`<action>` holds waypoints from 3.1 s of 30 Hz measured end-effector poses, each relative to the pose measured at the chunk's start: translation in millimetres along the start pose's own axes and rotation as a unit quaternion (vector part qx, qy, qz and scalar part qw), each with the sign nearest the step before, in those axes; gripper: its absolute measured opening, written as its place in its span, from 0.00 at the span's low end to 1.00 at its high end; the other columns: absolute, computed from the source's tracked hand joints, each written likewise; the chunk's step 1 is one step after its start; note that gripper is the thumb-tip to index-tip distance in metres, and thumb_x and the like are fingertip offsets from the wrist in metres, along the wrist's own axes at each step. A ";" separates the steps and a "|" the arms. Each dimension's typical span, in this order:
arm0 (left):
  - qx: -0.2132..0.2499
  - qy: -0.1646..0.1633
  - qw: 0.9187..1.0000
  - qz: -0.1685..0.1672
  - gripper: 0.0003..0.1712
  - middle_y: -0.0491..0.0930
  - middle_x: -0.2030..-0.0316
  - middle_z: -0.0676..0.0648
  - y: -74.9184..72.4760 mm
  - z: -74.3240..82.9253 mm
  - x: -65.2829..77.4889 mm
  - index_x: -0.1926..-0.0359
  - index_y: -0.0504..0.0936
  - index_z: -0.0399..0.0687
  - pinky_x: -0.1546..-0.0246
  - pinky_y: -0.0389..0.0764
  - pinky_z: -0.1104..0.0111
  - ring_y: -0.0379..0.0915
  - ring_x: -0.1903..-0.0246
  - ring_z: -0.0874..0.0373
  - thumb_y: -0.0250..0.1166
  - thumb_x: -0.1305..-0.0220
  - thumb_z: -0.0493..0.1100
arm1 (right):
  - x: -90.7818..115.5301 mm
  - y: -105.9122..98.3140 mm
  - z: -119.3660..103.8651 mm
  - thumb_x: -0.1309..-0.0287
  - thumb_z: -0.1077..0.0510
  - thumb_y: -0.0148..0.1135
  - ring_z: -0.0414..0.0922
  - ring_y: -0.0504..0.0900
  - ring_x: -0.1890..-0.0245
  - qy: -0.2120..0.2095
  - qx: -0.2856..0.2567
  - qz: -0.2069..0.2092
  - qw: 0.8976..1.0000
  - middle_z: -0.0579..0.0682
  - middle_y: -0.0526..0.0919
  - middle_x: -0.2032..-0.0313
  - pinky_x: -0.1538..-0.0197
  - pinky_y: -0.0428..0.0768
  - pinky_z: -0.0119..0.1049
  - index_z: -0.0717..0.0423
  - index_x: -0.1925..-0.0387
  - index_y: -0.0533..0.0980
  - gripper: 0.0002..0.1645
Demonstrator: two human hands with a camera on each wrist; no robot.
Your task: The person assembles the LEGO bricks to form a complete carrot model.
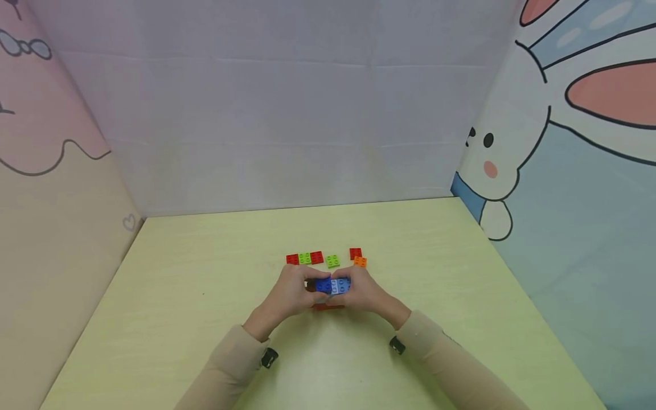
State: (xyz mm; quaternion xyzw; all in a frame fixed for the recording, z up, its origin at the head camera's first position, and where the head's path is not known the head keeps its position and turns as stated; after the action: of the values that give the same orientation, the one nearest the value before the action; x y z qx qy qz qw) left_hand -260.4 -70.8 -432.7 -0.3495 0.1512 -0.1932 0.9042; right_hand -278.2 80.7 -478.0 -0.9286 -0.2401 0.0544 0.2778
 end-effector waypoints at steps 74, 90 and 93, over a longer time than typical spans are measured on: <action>-0.016 0.017 0.999 0.043 0.25 0.82 0.55 0.52 -1.1 -7.3 1.3 0.49 0.84 0.49 0.59 0.77 0.69 0.77 0.58 0.60 0.76 0.51 0.41 | -3.2 -22.5 4.7 0.55 0.41 0.74 0.44 0.76 0.55 -0.041 -0.011 -0.024 0.999 0.45 0.79 0.52 0.56 0.77 0.39 0.50 0.45 0.76 0.36; -0.004 -0.063 0.998 0.008 0.21 0.80 0.56 0.53 -1.1 -15.8 -0.7 0.53 0.84 0.51 0.59 0.76 0.66 0.73 0.59 0.56 0.76 0.51 0.44 | -26.1 -67.7 64.9 0.51 0.53 0.73 0.51 0.77 0.52 0.084 0.098 0.104 0.986 0.53 0.79 0.51 0.51 0.77 0.44 0.58 0.48 0.78 0.28; -0.001 -0.071 0.997 0.004 0.21 0.80 0.56 0.53 -0.6 -17.0 -1.9 0.53 0.84 0.51 0.60 0.76 0.66 0.72 0.59 0.56 0.76 0.51 0.44 | -30.7 -67.4 66.8 0.52 0.54 0.74 0.50 0.77 0.52 0.083 0.107 0.098 0.986 0.53 0.80 0.52 0.50 0.76 0.44 0.59 0.48 0.78 0.28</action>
State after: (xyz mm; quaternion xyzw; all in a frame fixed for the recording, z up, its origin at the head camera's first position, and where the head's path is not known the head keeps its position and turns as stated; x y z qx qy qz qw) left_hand -269.2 -80.1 -444.1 -0.3623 0.0879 -0.1638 0.9133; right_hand -348.8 148.0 -498.5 -0.9138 -0.1166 0.0293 0.3880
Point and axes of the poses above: each hand's wrist, its own x-axis away from the middle knuckle, its own y-axis out of the palm, z = x × y, the point moved 5 cm from there along -x, towards the middle knuckle
